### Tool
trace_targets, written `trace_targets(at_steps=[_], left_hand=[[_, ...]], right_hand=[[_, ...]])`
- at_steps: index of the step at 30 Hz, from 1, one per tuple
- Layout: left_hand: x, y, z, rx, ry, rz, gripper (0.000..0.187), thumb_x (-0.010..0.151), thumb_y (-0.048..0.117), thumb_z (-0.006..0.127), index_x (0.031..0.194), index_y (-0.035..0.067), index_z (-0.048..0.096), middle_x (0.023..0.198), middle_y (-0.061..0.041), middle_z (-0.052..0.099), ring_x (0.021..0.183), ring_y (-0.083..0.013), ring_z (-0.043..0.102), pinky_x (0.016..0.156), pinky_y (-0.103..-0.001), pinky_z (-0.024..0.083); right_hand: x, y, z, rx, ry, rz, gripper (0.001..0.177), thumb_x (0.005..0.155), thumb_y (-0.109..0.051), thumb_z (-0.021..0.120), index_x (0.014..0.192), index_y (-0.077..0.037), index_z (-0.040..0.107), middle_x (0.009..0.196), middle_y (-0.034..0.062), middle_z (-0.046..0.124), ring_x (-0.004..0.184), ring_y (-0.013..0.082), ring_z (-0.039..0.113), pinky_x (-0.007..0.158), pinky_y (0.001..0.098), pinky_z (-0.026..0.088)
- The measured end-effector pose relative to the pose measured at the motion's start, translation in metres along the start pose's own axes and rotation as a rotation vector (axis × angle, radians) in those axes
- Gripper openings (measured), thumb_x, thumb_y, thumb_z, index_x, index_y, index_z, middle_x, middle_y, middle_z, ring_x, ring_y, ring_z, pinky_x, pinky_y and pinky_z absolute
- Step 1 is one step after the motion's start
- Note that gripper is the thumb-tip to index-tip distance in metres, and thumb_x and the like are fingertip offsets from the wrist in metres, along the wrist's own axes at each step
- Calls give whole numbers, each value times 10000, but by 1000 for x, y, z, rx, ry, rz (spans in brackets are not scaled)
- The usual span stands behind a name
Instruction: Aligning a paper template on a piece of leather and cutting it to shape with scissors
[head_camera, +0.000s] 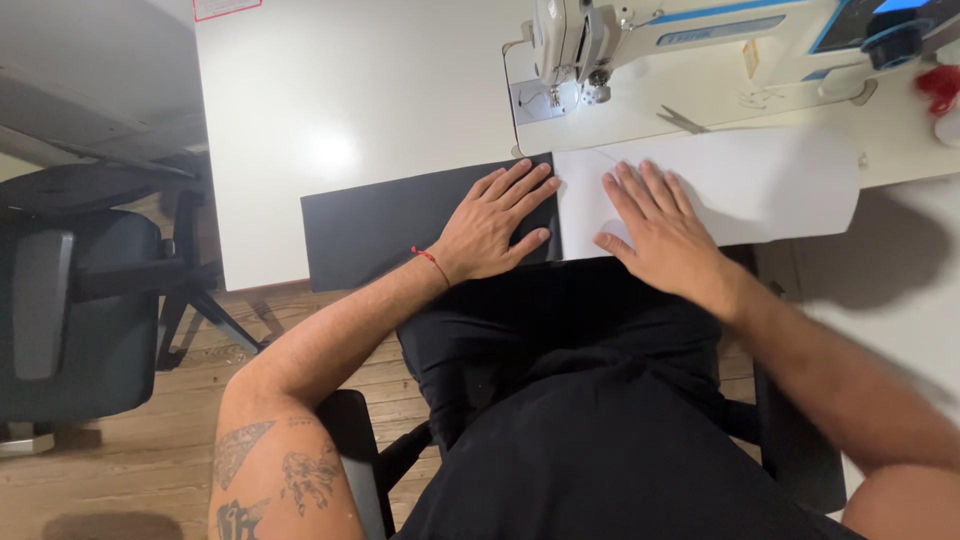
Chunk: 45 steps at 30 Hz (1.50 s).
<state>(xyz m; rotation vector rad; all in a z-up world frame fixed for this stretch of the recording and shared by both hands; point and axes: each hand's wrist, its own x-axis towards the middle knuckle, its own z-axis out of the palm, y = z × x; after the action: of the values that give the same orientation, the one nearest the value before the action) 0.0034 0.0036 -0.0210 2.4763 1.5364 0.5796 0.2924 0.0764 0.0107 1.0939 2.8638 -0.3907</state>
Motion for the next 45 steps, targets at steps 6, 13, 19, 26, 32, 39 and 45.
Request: trace_targets(at_steps=[6,13,19,26,32,39,45], left_hand=[[10,7,8,37,78,-84,593,1068,563,476,1552,219,480,1604,-36,453,1515,-243,380,1221,-437,309],[23,7,20,62,133,-106,661,1073,569,492,1618,211,385,1641,-29,418,1547,-237,346,1252,-422,295],[38,0,28,148,158,-96,675,1045,551,487,1607,188,398,1649,-32,402,1550,-238,330,1257,-432,268],[41,-8,16,155,126,-106,727,1038,630,424,1606,177,393,1652,-29,405,1553,-239,328,1259,-422,260],[41,-5,10,143,82,-103,834,995,723,449,1645,214,336,1682,-1,365,1572,-243,291,1261,-427,246],[48,-11,6,156,58,-87,872,966,736,444,1645,200,331,1671,-13,380,1558,-261,313,1245,-432,257],[55,-21,2,163,41,-86,861,976,717,431,1648,188,328,1683,-15,362,1564,-268,298,1251,-430,248]], right_hand=[[9,27,-4,-88,10,-39,773,1039,-639,354,1614,-122,364,1713,118,293,1570,423,229,1263,602,176],[25,23,-6,-128,128,27,900,1053,-687,367,1555,56,444,1644,255,408,1543,456,315,1269,601,177],[64,-6,-14,-7,214,-152,820,1065,-586,451,1569,59,414,1590,294,432,1517,458,326,1240,587,218],[75,16,15,13,292,-346,824,1044,-613,459,1590,0,388,1623,231,414,1547,366,313,1279,499,188],[71,25,13,74,387,-457,620,1015,-526,594,1440,-77,569,1594,212,466,1528,388,361,1277,510,233],[75,23,7,113,391,-432,638,1003,-495,622,1476,-79,521,1600,194,453,1511,394,376,1268,511,243],[84,22,-9,34,404,-445,565,1018,-494,614,1439,-119,586,1542,202,511,1460,419,455,1255,508,286]])
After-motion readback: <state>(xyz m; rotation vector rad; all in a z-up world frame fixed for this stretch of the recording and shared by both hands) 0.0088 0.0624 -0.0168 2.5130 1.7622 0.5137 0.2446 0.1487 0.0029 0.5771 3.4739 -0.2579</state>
